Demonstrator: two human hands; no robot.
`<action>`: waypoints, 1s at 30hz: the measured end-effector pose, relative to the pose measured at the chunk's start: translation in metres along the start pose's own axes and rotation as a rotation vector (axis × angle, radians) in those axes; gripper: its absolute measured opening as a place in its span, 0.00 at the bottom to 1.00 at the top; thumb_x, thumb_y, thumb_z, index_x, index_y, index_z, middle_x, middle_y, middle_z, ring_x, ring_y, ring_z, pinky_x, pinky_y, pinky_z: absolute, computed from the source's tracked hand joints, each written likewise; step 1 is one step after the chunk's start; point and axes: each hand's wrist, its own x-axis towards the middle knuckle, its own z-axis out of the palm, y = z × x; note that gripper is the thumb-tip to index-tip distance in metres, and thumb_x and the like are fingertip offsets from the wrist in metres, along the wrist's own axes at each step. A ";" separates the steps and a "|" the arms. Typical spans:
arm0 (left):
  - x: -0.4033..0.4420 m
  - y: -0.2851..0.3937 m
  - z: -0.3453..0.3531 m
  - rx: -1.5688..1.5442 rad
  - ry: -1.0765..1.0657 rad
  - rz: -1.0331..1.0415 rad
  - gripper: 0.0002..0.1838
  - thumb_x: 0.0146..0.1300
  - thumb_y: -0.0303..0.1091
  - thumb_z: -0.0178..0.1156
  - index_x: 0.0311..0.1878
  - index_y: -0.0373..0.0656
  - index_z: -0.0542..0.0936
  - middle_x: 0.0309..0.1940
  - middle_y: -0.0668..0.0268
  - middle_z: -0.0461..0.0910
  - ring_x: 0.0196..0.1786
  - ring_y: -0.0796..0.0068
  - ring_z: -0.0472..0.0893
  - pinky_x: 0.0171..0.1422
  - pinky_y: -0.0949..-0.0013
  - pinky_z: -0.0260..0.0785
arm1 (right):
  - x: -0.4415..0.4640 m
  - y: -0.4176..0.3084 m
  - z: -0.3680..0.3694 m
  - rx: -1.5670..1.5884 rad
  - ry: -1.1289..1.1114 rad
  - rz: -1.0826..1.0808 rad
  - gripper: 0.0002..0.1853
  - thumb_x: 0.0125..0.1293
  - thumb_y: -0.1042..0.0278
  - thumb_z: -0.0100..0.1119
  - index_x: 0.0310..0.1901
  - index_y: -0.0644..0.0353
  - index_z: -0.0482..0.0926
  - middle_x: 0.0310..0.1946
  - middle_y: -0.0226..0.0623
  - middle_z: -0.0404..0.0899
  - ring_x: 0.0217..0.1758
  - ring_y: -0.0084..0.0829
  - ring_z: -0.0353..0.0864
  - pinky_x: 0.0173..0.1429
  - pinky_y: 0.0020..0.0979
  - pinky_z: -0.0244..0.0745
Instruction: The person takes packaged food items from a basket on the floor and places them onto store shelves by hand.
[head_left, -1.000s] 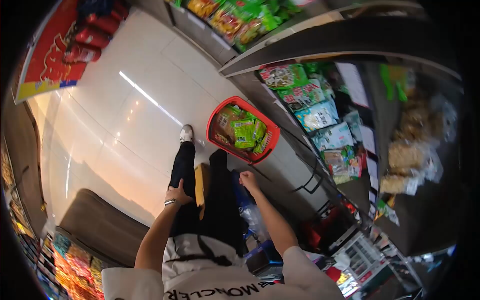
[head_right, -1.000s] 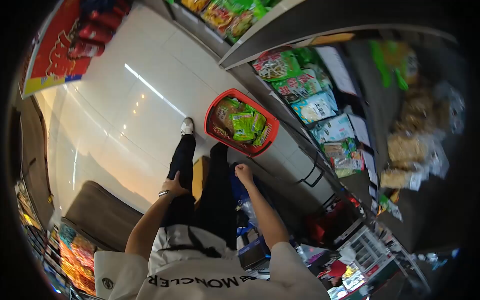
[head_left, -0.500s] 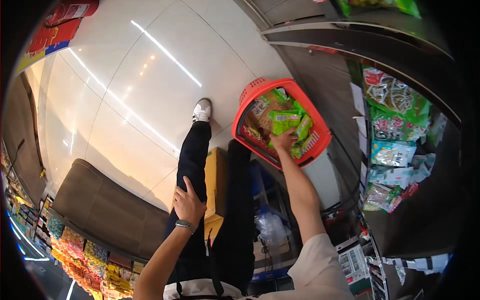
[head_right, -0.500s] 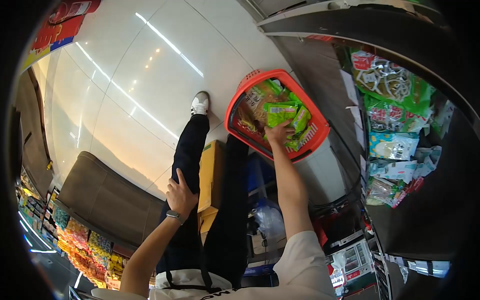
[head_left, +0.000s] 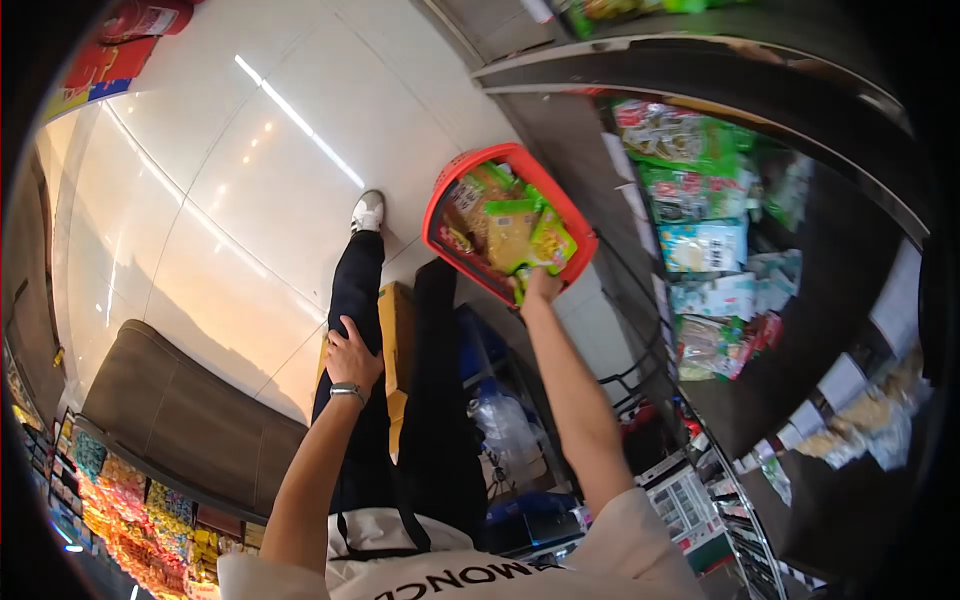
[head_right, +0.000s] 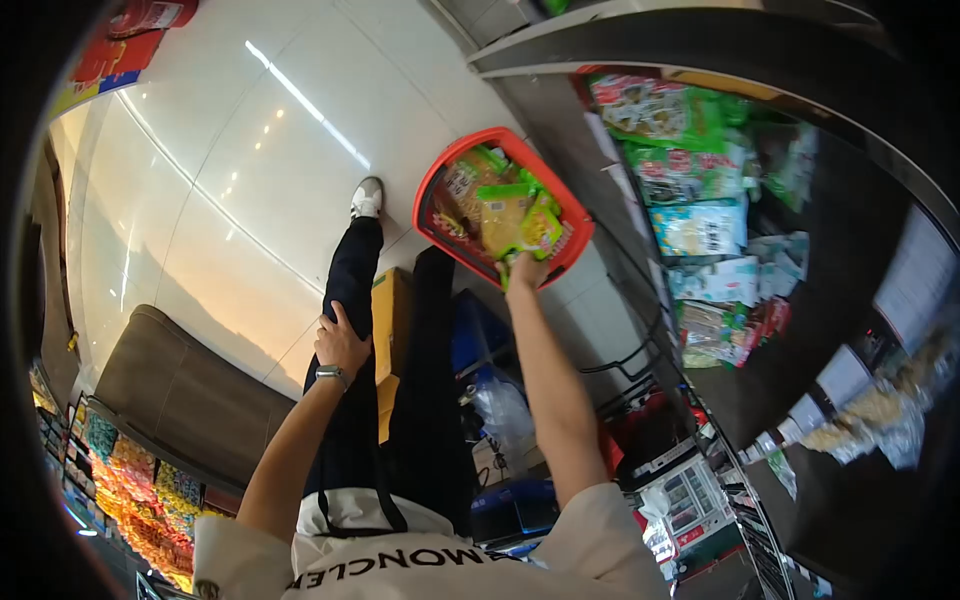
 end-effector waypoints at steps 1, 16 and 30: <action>-0.004 -0.005 0.008 -0.022 0.025 0.008 0.52 0.53 0.56 0.73 0.75 0.39 0.61 0.51 0.51 0.73 0.53 0.49 0.81 0.49 0.54 0.79 | -0.040 -0.016 -0.007 0.141 -0.089 -0.034 0.15 0.64 0.69 0.56 0.48 0.72 0.78 0.40 0.52 0.83 0.29 0.45 0.86 0.24 0.42 0.86; -0.265 -0.002 -0.295 -1.404 -0.343 0.865 0.21 0.69 0.25 0.63 0.64 0.33 0.75 0.56 0.59 0.83 0.55 0.75 0.82 0.62 0.69 0.75 | -0.415 -0.127 -0.211 0.227 -0.956 -0.257 0.13 0.56 0.71 0.60 0.44 0.61 0.80 0.45 0.33 0.82 0.48 0.26 0.79 0.52 0.30 0.73; -0.354 -0.089 -0.338 -1.734 -0.790 1.136 0.39 0.72 0.54 0.45 0.76 0.33 0.63 0.72 0.50 0.70 0.75 0.50 0.69 0.81 0.43 0.58 | -0.506 -0.179 -0.332 0.401 -1.106 -0.714 0.15 0.72 0.60 0.66 0.46 0.66 0.83 0.31 0.34 0.84 0.20 0.22 0.79 0.21 0.25 0.71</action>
